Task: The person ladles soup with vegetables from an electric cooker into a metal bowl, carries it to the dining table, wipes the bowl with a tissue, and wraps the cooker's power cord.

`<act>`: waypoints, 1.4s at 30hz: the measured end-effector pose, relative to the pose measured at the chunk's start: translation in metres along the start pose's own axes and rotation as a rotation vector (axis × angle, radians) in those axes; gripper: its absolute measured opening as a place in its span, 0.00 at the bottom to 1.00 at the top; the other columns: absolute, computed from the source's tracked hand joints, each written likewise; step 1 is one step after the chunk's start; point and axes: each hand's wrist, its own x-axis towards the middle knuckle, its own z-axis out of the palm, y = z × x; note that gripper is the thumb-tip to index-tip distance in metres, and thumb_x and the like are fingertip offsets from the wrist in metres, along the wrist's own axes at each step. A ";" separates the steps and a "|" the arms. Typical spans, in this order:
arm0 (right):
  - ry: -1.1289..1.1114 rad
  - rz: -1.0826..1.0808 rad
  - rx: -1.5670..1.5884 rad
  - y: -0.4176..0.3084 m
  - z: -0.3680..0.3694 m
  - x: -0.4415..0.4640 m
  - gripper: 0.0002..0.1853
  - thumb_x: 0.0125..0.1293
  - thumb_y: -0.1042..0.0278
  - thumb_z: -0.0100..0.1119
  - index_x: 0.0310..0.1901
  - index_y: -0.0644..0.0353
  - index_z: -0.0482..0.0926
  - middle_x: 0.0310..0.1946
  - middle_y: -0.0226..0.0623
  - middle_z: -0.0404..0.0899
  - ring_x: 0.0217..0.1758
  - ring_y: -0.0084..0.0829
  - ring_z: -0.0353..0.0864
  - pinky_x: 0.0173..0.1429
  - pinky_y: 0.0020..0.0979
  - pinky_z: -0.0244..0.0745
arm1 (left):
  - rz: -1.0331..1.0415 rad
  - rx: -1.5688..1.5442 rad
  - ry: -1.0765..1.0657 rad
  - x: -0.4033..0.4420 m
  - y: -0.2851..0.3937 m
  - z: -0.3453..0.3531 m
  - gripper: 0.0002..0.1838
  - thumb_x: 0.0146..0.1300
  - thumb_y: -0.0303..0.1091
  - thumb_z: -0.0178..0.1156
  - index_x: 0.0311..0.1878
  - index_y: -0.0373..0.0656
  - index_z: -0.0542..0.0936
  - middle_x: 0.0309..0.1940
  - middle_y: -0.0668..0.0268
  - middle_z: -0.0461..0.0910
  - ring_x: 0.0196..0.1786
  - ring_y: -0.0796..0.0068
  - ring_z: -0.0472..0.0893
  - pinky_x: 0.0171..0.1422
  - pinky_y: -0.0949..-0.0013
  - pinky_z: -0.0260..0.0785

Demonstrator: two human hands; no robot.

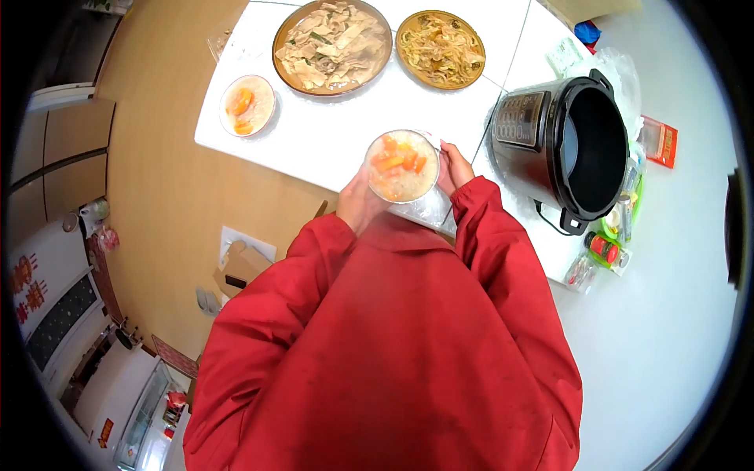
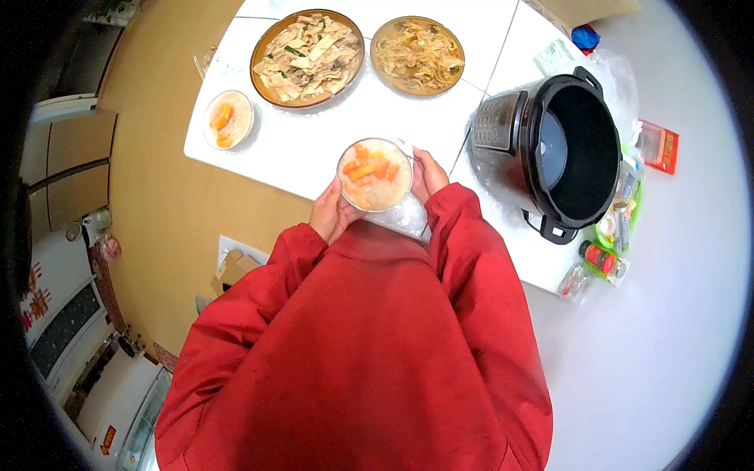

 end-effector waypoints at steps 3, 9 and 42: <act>0.005 -0.046 0.123 0.017 -0.010 -0.006 0.27 0.75 0.58 0.38 0.68 0.68 0.60 0.67 0.45 0.66 0.71 0.37 0.65 0.75 0.37 0.56 | -0.002 -0.026 -0.027 0.002 -0.002 -0.003 0.26 0.77 0.50 0.37 0.70 0.44 0.60 0.61 0.53 0.73 0.60 0.57 0.77 0.63 0.52 0.72; 0.127 -0.199 0.240 0.047 0.002 -0.023 0.31 0.74 0.53 0.35 0.67 0.71 0.56 0.68 0.50 0.62 0.73 0.42 0.61 0.77 0.40 0.51 | 0.005 -0.032 -0.052 -0.002 0.000 0.004 0.27 0.77 0.52 0.37 0.70 0.44 0.59 0.64 0.53 0.70 0.64 0.55 0.73 0.67 0.50 0.68; 0.109 -0.252 0.202 0.021 0.012 -0.030 0.29 0.75 0.53 0.36 0.69 0.64 0.60 0.66 0.43 0.67 0.70 0.39 0.66 0.73 0.42 0.60 | -0.067 0.378 -0.204 0.027 0.057 -0.008 0.32 0.76 0.53 0.38 0.77 0.53 0.49 0.75 0.62 0.54 0.59 0.54 0.78 0.59 0.57 0.76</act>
